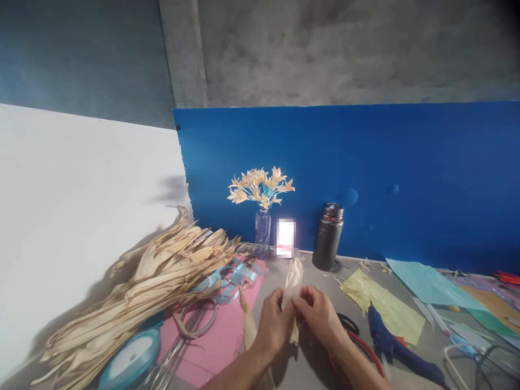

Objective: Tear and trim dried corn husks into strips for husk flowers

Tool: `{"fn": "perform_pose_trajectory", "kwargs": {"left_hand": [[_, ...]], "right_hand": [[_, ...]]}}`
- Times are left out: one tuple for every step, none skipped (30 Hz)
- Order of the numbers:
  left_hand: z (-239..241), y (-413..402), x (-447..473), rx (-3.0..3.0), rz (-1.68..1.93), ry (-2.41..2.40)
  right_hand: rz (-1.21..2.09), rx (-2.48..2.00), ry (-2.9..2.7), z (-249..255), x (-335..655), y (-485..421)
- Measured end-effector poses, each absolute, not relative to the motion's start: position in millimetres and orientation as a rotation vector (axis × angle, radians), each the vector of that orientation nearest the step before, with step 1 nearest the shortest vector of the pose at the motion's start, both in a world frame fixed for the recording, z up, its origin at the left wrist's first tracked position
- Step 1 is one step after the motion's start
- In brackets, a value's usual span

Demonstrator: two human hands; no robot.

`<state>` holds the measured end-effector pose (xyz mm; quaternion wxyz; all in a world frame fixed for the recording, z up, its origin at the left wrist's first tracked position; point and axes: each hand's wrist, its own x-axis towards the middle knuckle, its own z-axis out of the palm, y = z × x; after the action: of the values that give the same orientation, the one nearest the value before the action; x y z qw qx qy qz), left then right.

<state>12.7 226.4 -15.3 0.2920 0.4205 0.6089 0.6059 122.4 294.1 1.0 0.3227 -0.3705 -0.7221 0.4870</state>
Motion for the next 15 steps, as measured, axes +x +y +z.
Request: {"fn": "perform_pose_trajectory", "kwargs": {"left_hand": [[-14.1, 226.2, 12.2, 1.141, 1.614, 1.654], [-12.9, 226.0, 11.9, 1.145, 1.605, 1.665], [-11.6, 225.7, 11.5, 1.133, 1.587, 1.652], [-10.2, 225.3, 11.1, 1.113, 1.567, 1.625], [-8.8, 224.9, 10.7, 1.102, 1.552, 1.609], [-7.5, 224.4, 10.3, 1.105, 1.545, 1.609], [-6.4, 223.8, 10.0, 1.120, 1.548, 1.627], [-5.6, 223.2, 9.8, 1.144, 1.559, 1.663], [-5.1, 222.7, 9.9, 1.172, 1.575, 1.706], [-4.8, 222.1, 10.2, 1.196, 1.592, 1.741], [-4.9, 221.6, 10.7, 1.214, 1.611, 1.760], [-5.1, 221.1, 11.4, 1.234, 1.633, 1.767], [-5.6, 220.6, 12.1, 1.254, 1.656, 1.774], [-6.3, 220.1, 12.8, 1.273, 1.676, 1.783], [-7.1, 219.7, 13.3, 1.292, 1.687, 1.794]], "right_hand": [[1.266, -0.966, -1.887, 0.7, 122.2, 295.1], [1.262, -0.969, -1.877, 0.1, 122.3, 296.2], [1.273, -0.979, -1.867, -0.7, 122.8, 297.4], [1.301, -0.986, -1.852, -1.4, 123.6, 298.5], [1.334, -0.990, -1.833, -2.1, 124.5, 299.4], [1.367, -0.991, -1.813, -2.4, 125.5, 299.9], [1.396, -0.991, -1.793, -2.5, 126.4, 300.2], [1.418, -0.988, -1.775, -2.1, 127.2, 300.0], [1.433, -0.984, -1.758, -1.2, 127.8, 299.4], [1.443, -0.980, -1.741, 0.0, 128.3, 298.4], [1.451, -0.974, -1.726, 1.6, 128.6, 297.0], [1.461, -0.967, -1.713, 3.4, 128.7, 295.1], [1.479, -0.954, -1.701, 5.1, 128.8, 293.0], [1.503, -0.935, -1.691, 6.7, 128.8, 290.7], [1.525, -0.917, -1.694, 8.0, 128.6, 288.4]]}}
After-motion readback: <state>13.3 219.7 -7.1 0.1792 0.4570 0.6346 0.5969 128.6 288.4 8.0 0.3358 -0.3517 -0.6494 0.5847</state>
